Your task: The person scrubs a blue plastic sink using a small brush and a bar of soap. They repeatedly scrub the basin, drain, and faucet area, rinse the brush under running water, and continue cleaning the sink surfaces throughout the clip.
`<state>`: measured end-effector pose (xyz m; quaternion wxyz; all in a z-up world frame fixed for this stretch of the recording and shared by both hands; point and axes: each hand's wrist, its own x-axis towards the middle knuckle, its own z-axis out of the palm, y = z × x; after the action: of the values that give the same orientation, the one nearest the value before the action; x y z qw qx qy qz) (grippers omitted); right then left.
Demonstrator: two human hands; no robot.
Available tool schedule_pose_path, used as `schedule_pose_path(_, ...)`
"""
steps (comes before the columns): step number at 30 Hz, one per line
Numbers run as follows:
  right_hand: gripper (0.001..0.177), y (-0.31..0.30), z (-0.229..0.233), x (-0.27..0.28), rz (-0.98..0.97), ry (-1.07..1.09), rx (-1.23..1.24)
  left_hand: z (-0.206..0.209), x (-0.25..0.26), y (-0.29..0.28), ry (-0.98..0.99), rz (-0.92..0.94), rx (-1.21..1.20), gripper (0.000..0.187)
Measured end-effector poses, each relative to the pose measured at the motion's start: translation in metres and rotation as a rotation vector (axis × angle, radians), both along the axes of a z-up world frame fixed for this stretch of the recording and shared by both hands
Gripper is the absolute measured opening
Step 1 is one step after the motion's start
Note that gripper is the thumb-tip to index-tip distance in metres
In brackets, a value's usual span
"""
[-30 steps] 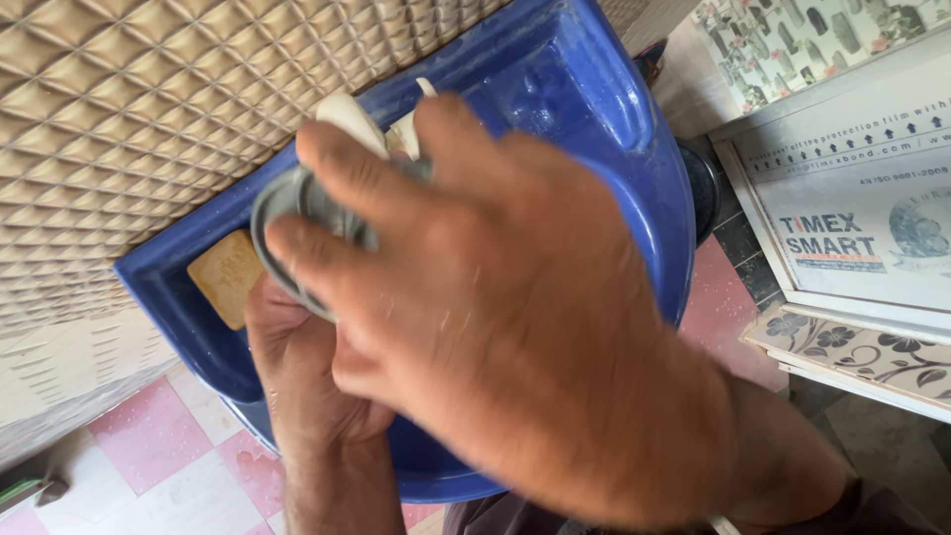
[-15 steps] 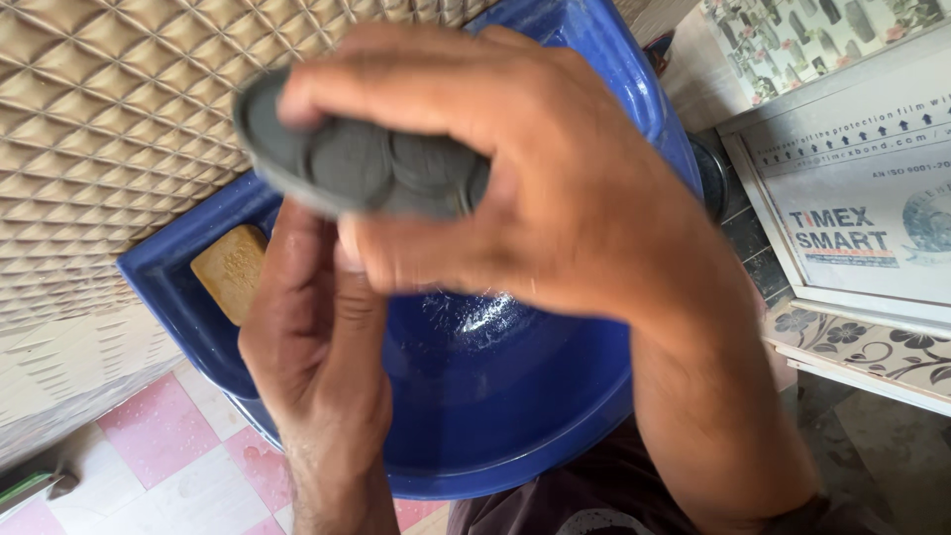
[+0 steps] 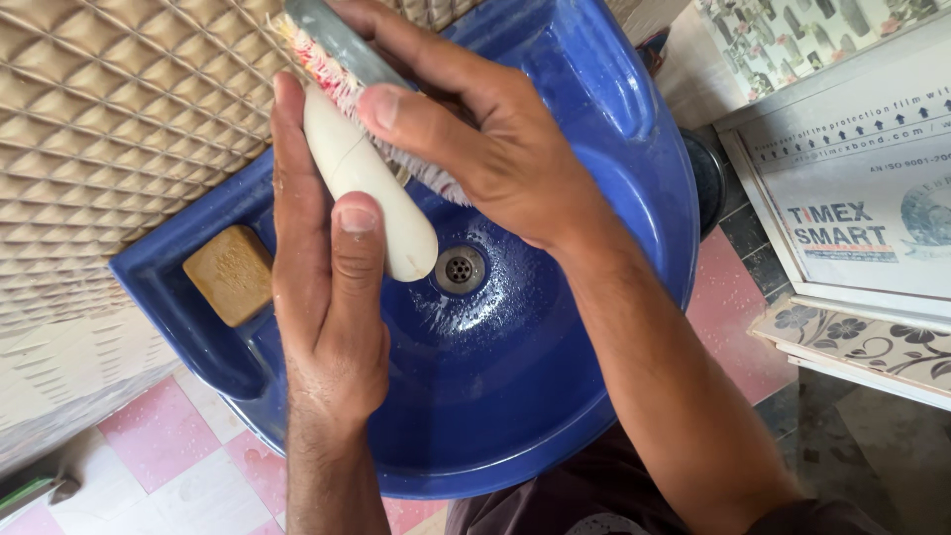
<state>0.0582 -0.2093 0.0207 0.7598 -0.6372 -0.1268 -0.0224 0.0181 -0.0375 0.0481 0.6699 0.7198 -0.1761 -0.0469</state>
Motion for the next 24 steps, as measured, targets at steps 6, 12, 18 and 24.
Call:
schedule_pose_path(6, 0.046, -0.007, 0.001, -0.016, -0.031, -0.170, -0.150, -0.004, 0.004, 0.000, 0.030, -0.012, -0.045, 0.062)
schedule_pose_path(12, 0.052, 0.010, -0.007, 0.000, -0.084, 0.059, 0.000, -0.006, 0.005, -0.005, 0.059, 0.007, -0.086, 0.070)
schedule_pose_path(18, 0.054, 0.011, -0.007, -0.019, -0.083, -0.025, 0.050, -0.012, 0.014, -0.007, 0.073, -0.012, -0.134, 0.081)
schedule_pose_path(24, 0.054, 0.020, -0.019, -0.006, -0.145, 0.075, 0.053, -0.016, 0.021, -0.012, 0.060, 0.016, -0.110, 0.090)
